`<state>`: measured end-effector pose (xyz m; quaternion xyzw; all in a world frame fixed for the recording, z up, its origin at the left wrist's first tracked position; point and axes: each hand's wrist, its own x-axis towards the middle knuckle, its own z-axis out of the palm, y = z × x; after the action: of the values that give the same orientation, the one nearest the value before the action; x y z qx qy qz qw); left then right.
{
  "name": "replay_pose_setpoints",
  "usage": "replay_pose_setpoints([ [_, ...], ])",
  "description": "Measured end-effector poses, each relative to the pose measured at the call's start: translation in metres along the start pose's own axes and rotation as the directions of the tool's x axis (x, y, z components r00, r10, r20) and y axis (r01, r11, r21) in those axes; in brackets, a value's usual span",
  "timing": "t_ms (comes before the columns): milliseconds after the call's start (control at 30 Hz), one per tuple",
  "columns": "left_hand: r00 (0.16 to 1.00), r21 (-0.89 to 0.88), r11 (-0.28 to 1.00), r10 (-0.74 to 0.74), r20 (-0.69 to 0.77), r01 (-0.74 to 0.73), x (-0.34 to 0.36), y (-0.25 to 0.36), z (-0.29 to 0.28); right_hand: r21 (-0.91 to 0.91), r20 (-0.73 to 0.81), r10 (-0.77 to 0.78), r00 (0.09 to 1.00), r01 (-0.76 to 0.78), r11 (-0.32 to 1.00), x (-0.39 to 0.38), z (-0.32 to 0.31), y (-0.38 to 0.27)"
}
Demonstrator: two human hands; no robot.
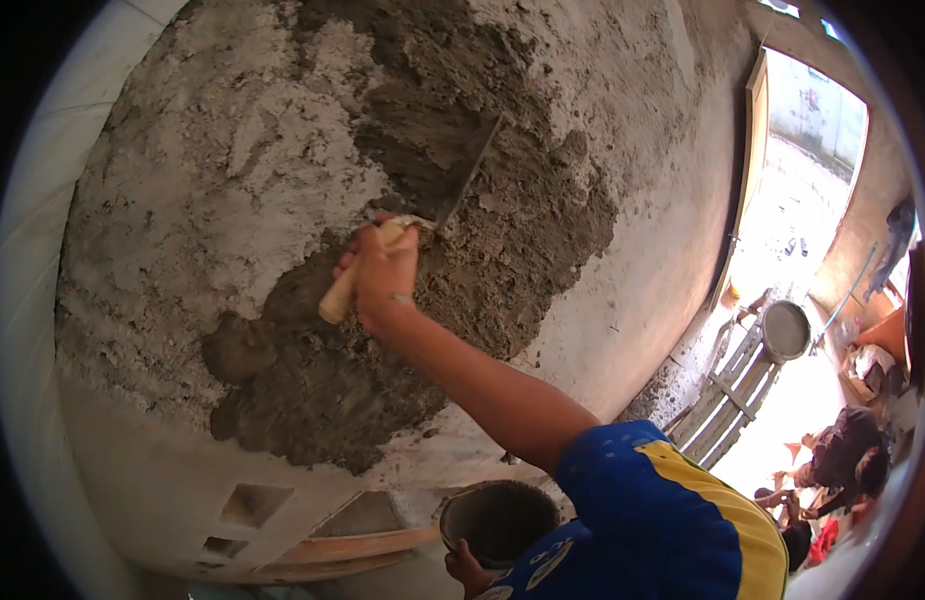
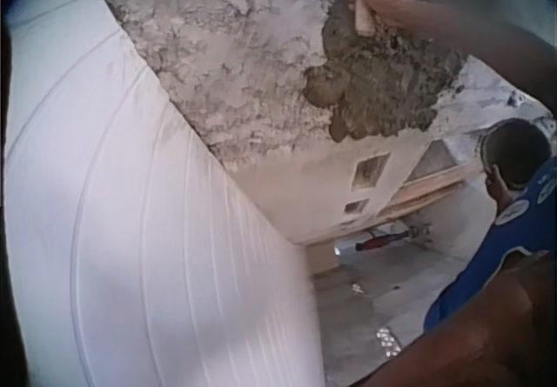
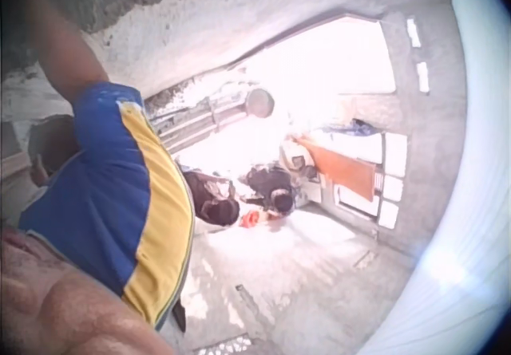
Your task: The person applies a cement mixture to an unfinished wall using a trowel and a bucket while standing on a scaffold.
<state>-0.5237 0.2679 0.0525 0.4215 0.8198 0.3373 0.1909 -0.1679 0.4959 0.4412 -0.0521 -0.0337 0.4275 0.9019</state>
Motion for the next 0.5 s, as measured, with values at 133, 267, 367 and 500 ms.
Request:
replay_pose_setpoints([
  [133, 0.994, 0.057, 0.992, -0.111, -0.006, 0.111, -0.009, 0.020, -0.007, -0.038, 0.072, -0.036, 0.997, 0.039, 0.999, -0.009, 0.047, 0.015],
  [267, 0.978, -0.172, 0.964, -0.207, 0.006, 0.205, -0.015, 0.023, -0.008, 0.086, 0.175, 0.035, 0.984, -0.050, 0.995, -0.033, 0.089, 0.009],
  [367, 0.983, -0.218, 0.959, -0.175, 0.056, 0.183, -0.018, 0.034, -0.002, 0.137, 0.319, 0.093, 0.943, -0.143, 0.980, -0.043, 0.095, -0.009],
  [500, 0.974, -0.133, 0.967, -0.204, 0.097, 0.215, -0.027, 0.042, -0.003, 0.174, 0.445, 0.276, 0.852, -0.384, 0.907, -0.078, 0.061, -0.065],
])
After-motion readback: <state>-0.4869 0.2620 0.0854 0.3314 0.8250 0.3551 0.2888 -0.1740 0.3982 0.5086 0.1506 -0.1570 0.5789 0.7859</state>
